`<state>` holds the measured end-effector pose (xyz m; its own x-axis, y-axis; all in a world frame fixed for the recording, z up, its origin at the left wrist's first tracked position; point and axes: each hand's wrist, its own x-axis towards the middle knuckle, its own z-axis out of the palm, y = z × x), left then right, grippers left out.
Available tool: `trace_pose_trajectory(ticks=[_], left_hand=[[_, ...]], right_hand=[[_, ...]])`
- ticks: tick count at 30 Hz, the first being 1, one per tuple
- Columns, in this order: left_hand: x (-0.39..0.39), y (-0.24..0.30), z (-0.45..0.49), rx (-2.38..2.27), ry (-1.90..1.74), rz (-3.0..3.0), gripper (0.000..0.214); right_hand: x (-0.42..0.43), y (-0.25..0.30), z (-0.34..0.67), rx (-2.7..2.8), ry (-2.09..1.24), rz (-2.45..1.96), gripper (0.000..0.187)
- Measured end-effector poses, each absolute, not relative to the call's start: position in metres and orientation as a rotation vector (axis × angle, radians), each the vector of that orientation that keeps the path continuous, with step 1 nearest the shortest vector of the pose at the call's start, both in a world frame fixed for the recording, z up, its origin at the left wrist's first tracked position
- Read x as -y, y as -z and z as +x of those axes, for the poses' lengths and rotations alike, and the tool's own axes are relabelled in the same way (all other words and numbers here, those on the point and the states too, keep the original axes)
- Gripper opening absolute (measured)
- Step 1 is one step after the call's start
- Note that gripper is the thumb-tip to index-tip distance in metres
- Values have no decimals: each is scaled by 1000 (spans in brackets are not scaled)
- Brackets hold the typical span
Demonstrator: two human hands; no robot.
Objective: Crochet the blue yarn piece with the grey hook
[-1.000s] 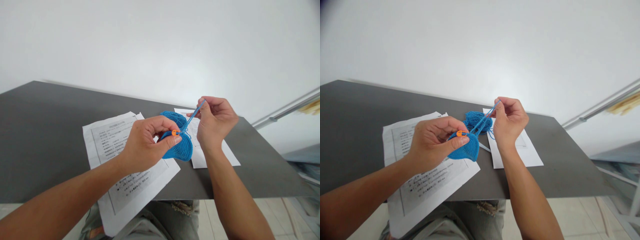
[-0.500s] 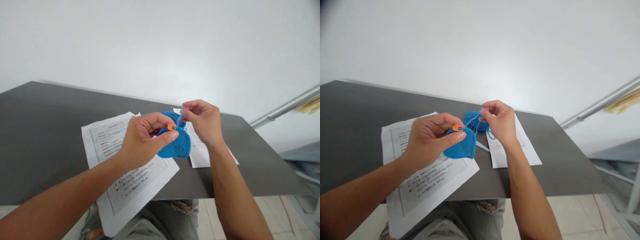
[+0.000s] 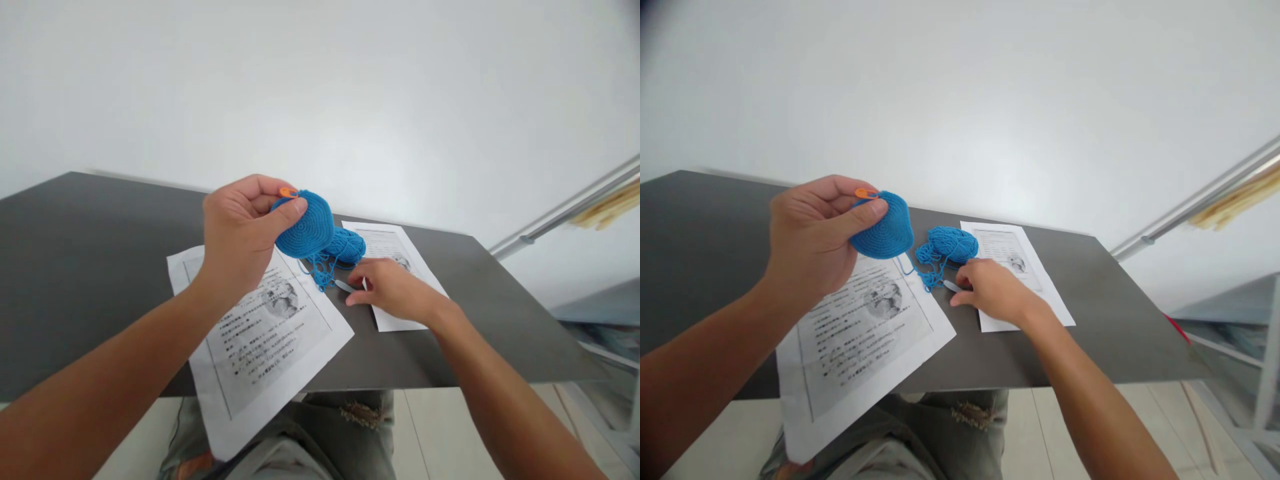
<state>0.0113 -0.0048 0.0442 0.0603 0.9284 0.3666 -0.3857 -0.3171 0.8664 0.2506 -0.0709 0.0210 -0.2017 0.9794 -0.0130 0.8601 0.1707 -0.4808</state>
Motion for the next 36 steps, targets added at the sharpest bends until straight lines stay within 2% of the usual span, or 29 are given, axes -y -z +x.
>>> trace_pose_trajectory(ticks=[5, 8, 9, 11, 12, 14, 16, 18, 22, 25, 28, 32, 36], left_hand=[[10, -44, 8, -649, -1371, 1215, 31], [9, -35, 5, -655, -1309, 1189, 31], [9, -31, 4, -661, -1293, 1178, 31], [7, -25, 3, -682, -1261, 1171, 30], [7, -22, 2, -694, -1248, 1173, 29], [6, -17, -1, -703, -1226, 1174, 27], [7, -13, -3, -696, -1189, 1156, 28], [10, -10, -6, -702, -1150, 1140, 35], [13, -5, -9, -761, -1137, 1193, 43], [13, -3, -9, -766, -1124, 1201, 26], [12, -1, -8, -736, -1090, 1129, 12], [13, -1, -5, -731, -1051, 998, 18], [13, -1, -3, -723, -1005, 909, 22]], right_hand=[[71, 0, 243, 2203, -571, -1786, 23], [68, -5, 248, 2158, -639, -1779, 9], [67, -9, 249, 2126, -721, -1740, 11], [63, -15, 253, 2058, -970, -1639, 38], [61, -18, 255, 2008, -1108, -1587, 43], [55, -24, 259, 1881, -1390, -1536, 31], [50, -29, 265, 1718, -1632, -1523, 30], [44, -31, 271, 1580, -1730, -1435, 35], [36, -25, 279, 1431, -1842, -1239, 56], [34, -16, 276, 1369, -1708, -1226, 50], [36, -10, 266, 1372, -1431, -1268, 39], [42, -16, 245, 1418, -1013, -1277, 36], [56, -39, 221, 1330, -656, -1233, 16]])
